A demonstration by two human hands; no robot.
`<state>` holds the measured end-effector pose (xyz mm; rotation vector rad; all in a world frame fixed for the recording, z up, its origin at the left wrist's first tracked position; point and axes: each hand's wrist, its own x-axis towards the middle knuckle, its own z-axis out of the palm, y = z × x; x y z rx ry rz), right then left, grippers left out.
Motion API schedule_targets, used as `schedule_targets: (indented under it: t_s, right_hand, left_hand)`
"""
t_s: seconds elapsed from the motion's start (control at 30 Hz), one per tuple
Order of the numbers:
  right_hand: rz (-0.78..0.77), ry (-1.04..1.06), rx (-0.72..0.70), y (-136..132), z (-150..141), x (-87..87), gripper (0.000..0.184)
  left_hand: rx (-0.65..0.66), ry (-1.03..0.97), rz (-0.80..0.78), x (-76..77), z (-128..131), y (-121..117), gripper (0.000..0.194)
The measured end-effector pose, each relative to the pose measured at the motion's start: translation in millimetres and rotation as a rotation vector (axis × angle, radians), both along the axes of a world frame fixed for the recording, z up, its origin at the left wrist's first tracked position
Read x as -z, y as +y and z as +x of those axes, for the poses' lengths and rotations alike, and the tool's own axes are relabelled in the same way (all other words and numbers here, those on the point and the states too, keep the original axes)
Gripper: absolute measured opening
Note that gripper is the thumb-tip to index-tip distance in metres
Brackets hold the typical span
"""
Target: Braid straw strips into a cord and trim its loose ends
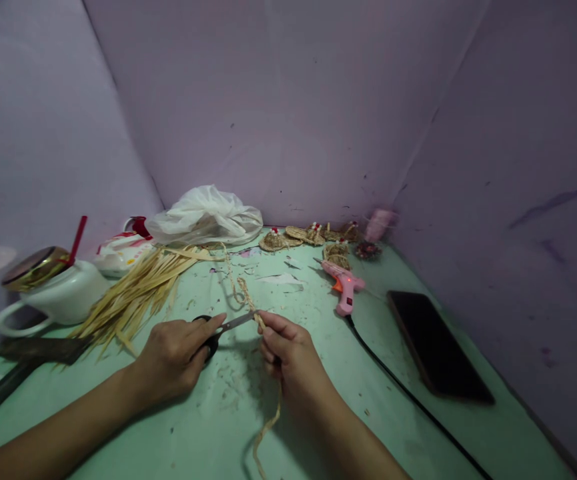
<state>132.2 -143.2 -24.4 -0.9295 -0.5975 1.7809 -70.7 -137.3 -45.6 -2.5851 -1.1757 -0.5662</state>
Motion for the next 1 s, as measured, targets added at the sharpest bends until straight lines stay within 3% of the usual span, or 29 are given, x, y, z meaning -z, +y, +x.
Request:
schedule_targets:
  t_s: [0.17, 0.3, 0.47, 0.57, 0.8, 1.0]
  right_hand:
    - [-0.018, 0.012, 0.006, 1.0, -0.8, -2.8, 0.03]
    - [-0.015, 0.067, 0.003, 2.4, 1.6, -3.1, 0.028]
    - [0.008, 0.102, -0.021, 2.8, 4.1, -1.8, 0.024]
    - [0.017, 0.089, -0.002, 3.4, 2.9, -1.0, 0.023]
    - [0.062, -0.016, 0.12, 10.5, 6.0, 1.4, 0.023]
    - [0.121, -0.168, 0.073, 7.0, 8.7, -0.2, 0.022]
  left_hand:
    - [0.029, -0.064, -0.069, -2.9, 2.1, -1.0, 0.046]
    - [0.056, -0.275, -0.208, -8.5, 4.7, -2.1, 0.042]
    - [-0.063, -0.515, -0.314, -9.1, 6.0, -0.5, 0.035]
    - [-0.159, -0.496, -0.348, -9.2, 5.3, 0.6, 0.033]
    - [-0.056, -0.287, -0.36, -17.0, 3.1, -0.5, 0.032]
    - [-0.244, -0.538, -0.567, -12.3, 7.5, 3.5, 0.029]
